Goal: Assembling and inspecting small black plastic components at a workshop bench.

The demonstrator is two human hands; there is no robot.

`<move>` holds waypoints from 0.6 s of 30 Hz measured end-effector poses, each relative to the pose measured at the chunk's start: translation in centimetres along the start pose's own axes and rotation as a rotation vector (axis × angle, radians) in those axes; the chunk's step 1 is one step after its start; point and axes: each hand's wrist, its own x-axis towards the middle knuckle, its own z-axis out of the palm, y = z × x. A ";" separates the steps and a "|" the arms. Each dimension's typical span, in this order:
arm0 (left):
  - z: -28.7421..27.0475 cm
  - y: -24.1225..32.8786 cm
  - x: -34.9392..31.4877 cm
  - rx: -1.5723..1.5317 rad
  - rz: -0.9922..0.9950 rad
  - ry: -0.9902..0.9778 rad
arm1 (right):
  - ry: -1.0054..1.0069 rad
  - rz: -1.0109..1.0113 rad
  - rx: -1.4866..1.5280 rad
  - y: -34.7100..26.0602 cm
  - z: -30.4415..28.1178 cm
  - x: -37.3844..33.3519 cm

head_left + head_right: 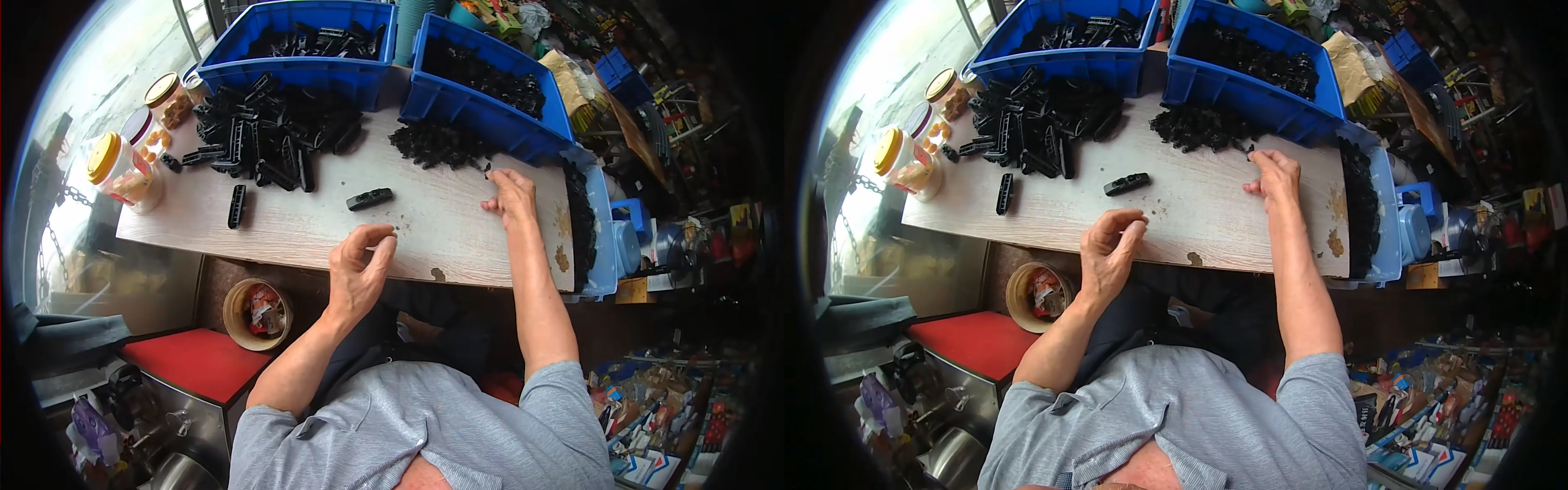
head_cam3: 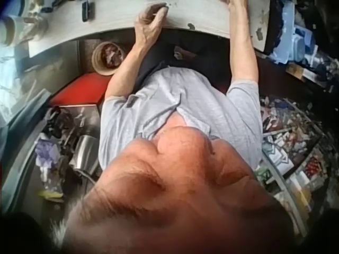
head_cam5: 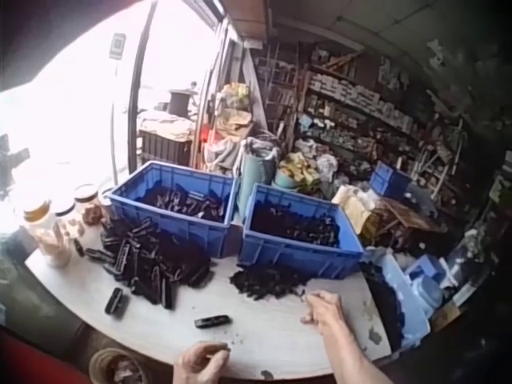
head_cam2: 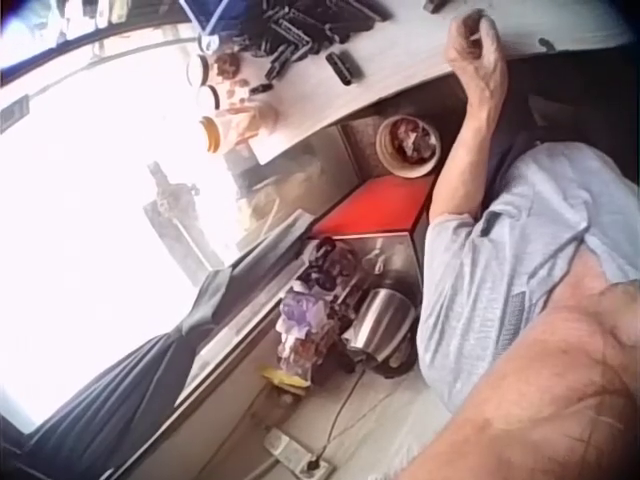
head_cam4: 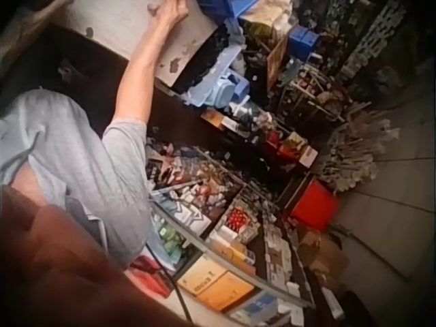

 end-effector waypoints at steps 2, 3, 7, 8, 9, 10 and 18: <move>1.4 -0.2 0.6 -0.092 -0.069 -0.076 | -0.042 -0.007 0.047 0.4 -0.4 -1.2; 2.2 -0.2 1.0 -0.109 -0.098 -0.098 | -0.091 -0.010 0.095 0.7 -0.4 -1.9; 5.4 -0.3 2.9 -0.251 -0.239 -0.168 | -0.137 -0.041 0.212 1.8 -0.4 -4.4; 6.1 -0.2 3.3 -0.335 -0.311 -0.177 | -0.138 -0.036 0.241 1.9 -0.2 -5.1; 6.8 -0.3 3.9 -0.391 -0.321 -0.209 | -0.134 -0.037 0.241 2.1 -0.1 -5.7; 7.4 -0.5 4.1 -0.391 -0.321 -0.212 | -0.174 -0.040 0.260 2.3 0.0 -6.2; 8.7 -0.2 5.3 -0.540 -0.433 -0.196 | -0.306 -0.123 0.264 3.2 1.3 -8.6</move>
